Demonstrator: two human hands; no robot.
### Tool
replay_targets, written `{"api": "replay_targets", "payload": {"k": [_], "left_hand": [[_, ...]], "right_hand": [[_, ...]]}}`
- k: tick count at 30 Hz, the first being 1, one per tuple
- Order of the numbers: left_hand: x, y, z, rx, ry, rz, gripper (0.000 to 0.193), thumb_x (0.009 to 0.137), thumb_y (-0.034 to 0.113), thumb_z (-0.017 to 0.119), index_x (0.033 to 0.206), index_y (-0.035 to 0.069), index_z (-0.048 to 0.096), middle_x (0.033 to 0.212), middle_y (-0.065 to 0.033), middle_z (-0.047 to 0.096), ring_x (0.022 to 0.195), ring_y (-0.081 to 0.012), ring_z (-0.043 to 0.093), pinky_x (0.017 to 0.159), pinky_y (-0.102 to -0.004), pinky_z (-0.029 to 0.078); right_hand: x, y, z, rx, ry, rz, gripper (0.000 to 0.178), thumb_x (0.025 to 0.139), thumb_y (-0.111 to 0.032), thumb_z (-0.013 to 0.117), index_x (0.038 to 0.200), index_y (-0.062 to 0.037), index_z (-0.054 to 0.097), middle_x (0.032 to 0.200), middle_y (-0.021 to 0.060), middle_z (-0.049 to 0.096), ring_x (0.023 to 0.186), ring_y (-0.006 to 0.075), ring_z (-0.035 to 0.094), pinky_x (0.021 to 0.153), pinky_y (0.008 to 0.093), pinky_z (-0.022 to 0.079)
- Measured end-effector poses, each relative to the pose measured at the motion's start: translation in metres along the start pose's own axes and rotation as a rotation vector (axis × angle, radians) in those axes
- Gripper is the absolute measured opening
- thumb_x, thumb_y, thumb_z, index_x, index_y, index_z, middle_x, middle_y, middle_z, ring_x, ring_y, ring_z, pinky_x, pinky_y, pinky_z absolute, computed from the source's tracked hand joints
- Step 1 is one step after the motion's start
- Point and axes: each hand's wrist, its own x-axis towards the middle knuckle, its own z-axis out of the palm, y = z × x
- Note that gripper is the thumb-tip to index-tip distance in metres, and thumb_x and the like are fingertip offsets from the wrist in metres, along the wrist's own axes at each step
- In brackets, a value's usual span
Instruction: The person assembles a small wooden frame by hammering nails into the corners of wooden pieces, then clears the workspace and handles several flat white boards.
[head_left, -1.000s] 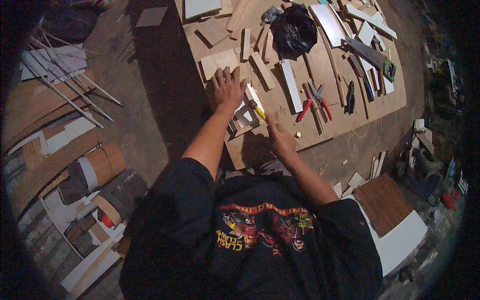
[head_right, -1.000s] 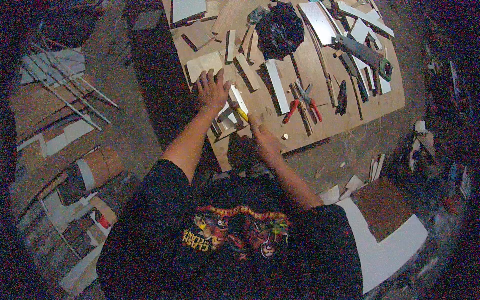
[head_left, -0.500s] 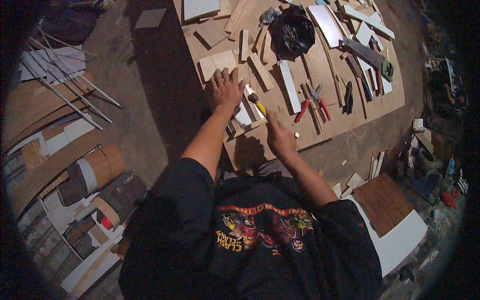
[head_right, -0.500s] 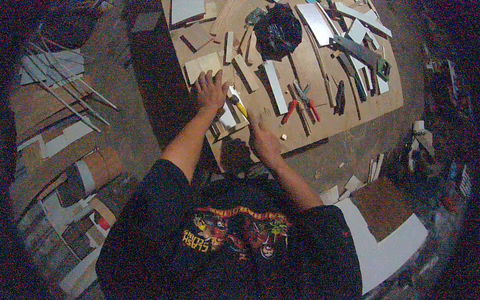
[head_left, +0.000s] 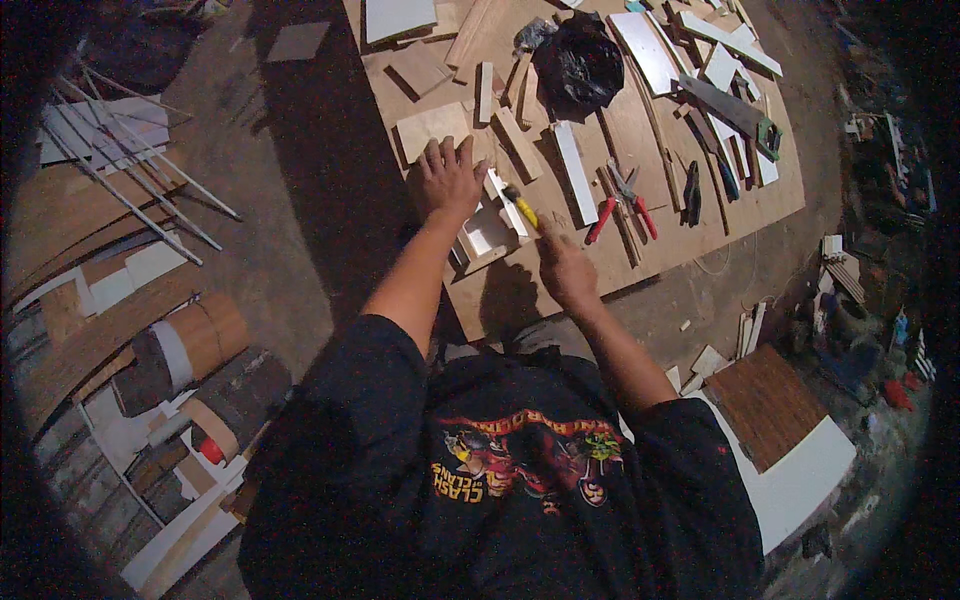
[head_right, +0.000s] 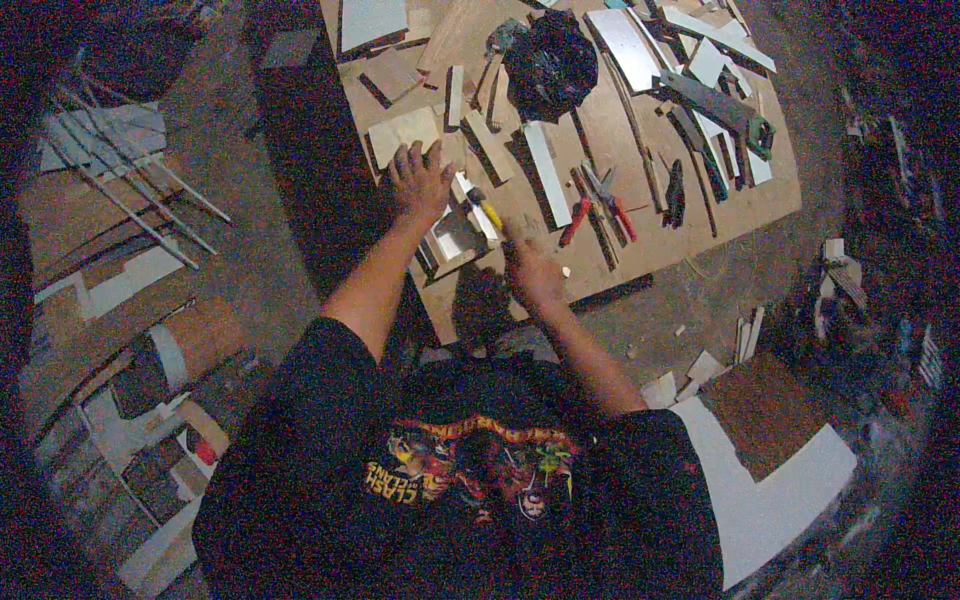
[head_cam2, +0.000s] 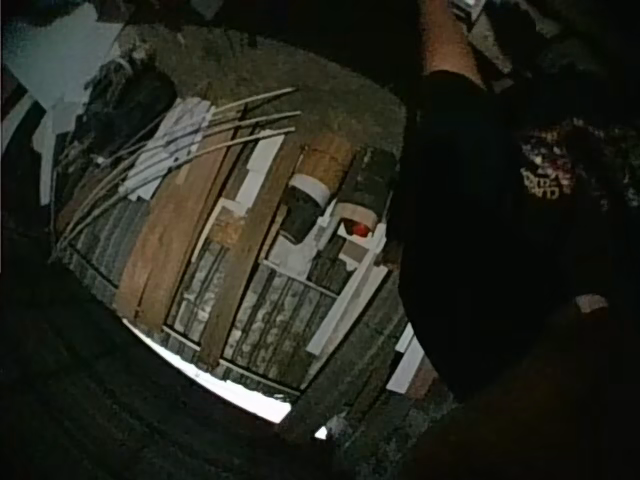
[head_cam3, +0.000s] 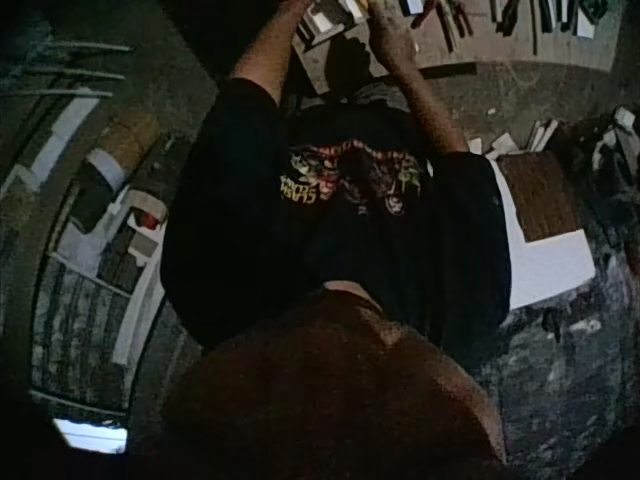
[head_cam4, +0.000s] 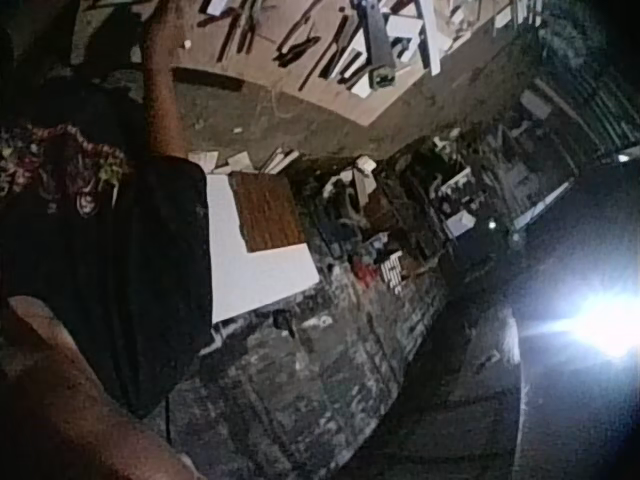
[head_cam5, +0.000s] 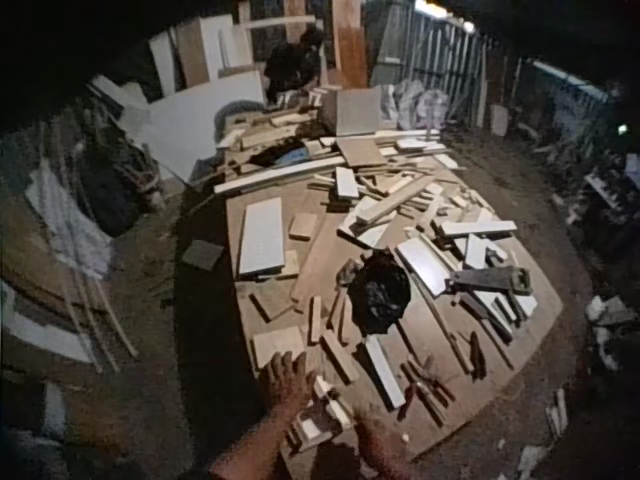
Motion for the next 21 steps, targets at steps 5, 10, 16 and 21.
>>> {"api": "replay_targets", "payload": {"k": [5,10,16,21], "left_hand": [[-0.002,-0.013,-0.012,-0.214,-0.009,0.012,0.052,0.101,0.044,0.051,0.143,0.012,0.048,0.143,-0.0186,0.043,0.139,-0.0407,0.032,0.115,-0.0563,0.025],[-0.057,-0.011,-0.029,-0.335,0.224,-0.097,0.047,0.099,0.031,0.057,0.14,0.009,0.049,0.139,-0.0216,0.042,0.133,-0.0426,0.038,0.11,-0.0544,0.032],[-0.14,-0.021,0.007,-0.806,0.174,-0.702,0.039,0.103,0.031,0.052,0.131,0.003,0.052,0.123,-0.0227,0.054,0.114,-0.0396,0.054,0.098,-0.0462,0.044],[-0.142,0.0,-0.002,-0.811,-0.08,-0.777,0.045,0.105,0.037,0.049,0.126,-0.001,0.058,0.112,-0.0213,0.063,0.109,-0.0365,0.059,0.096,-0.0441,0.045]], "right_hand": [[0.015,0.046,0.014,-0.075,0.161,-0.001,0.079,0.086,-0.012,0.066,0.155,-0.0252,0.032,0.108,0.0231,0.06,0.087,0.0442,0.065,0.065,0.0526,0.053],[0.024,0.06,0.024,-0.057,0.195,0.066,0.065,0.093,-0.019,0.06,0.153,-0.0274,0.039,0.111,0.0226,0.058,0.089,0.0417,0.063,0.07,0.0518,0.052],[0.046,0.041,0.032,-0.364,0.395,-0.18,0.053,0.09,-0.023,0.066,0.141,-0.0137,0.053,0.108,0.0197,0.059,0.101,0.0358,0.06,0.079,0.0481,0.053],[0.049,-0.01,0.044,0.067,0.042,-0.044,0.054,0.086,-0.034,0.073,0.131,-0.0077,0.058,0.105,0.0219,0.061,0.098,0.0413,0.061,0.083,0.0503,0.052]]}}
